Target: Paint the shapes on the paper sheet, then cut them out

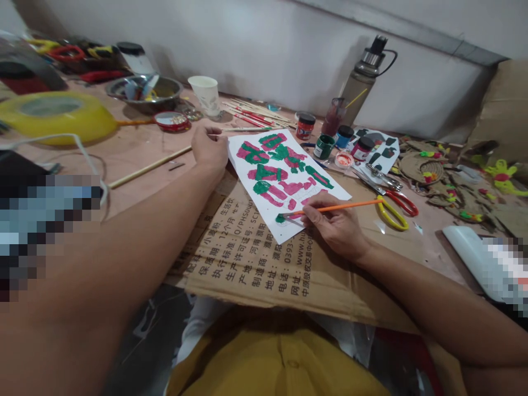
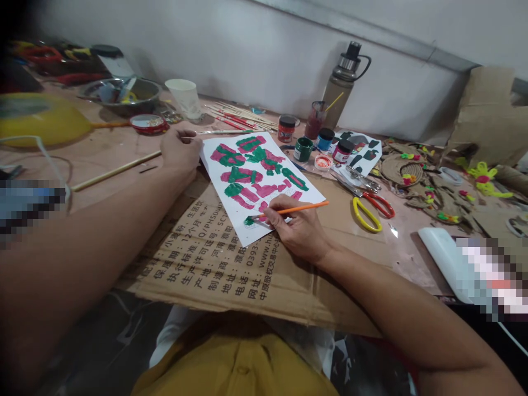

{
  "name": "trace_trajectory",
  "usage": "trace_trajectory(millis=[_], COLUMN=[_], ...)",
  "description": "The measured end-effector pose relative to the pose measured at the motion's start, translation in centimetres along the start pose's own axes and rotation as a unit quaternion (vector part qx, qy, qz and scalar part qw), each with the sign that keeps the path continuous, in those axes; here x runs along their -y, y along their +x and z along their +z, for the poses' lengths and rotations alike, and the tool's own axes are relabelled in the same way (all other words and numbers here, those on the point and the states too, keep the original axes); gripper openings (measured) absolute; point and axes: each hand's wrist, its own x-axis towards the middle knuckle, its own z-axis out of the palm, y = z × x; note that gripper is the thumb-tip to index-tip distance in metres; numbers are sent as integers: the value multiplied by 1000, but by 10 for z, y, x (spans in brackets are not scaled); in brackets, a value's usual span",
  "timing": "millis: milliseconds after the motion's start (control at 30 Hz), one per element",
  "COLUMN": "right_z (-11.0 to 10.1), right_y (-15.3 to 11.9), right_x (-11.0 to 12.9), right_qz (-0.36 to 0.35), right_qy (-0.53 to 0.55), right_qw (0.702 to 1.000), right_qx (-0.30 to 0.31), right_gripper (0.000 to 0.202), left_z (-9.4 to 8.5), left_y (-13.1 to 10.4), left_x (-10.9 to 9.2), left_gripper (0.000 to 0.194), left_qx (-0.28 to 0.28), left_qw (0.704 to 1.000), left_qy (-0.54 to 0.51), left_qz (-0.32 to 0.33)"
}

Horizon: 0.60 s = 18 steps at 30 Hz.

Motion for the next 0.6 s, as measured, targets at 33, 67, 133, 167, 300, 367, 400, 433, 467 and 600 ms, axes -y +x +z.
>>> trace_trajectory(millis=[33,67,133,167,300,367,400,433,467,600], right_z=[-2,-3,-6,-8,-10,-9,-8,-7,-5,2], right_y=[0,0,-1,-1,-3,-4,-4,-4,-4,-2], right_x=[0,1,4,5,8,9,9,9,9,7], right_qz=[-9,-19,-38,-45,-52,-45,-40,-35,-31,-19], right_qy=[-14,-29,-54,-63,-78,-72,-65,-56,-43,4], right_qw=[1000,999,998,997,996,996,997,998,998,999], right_qx=[3,6,11,12,4,-4,-11,-20,-28,-26], right_gripper=[21,20,20,21,24,26,27,27,26,22], left_z=[0,0,0,-1,-2,-3,-3,-3,-3,-2], left_y=[0,-1,-1,-2,-4,-5,-5,-5,-4,-3], left_x=[0,-1,-2,-3,-6,-7,-7,-7,-7,-6], left_gripper=[33,33,32,31,31,30,30,30,30,31], left_qx=[-1,-3,-5,-5,-6,-4,-2,-1,0,-4], left_qw=[1000,1000,1000,1000,1000,1000,1000,1000,1000,1000], left_qy=[-2,-4,-6,-6,-7,-5,-3,-1,1,3], left_qz=[-6,-13,-22,-22,-18,-17,-18,-19,-19,-11])
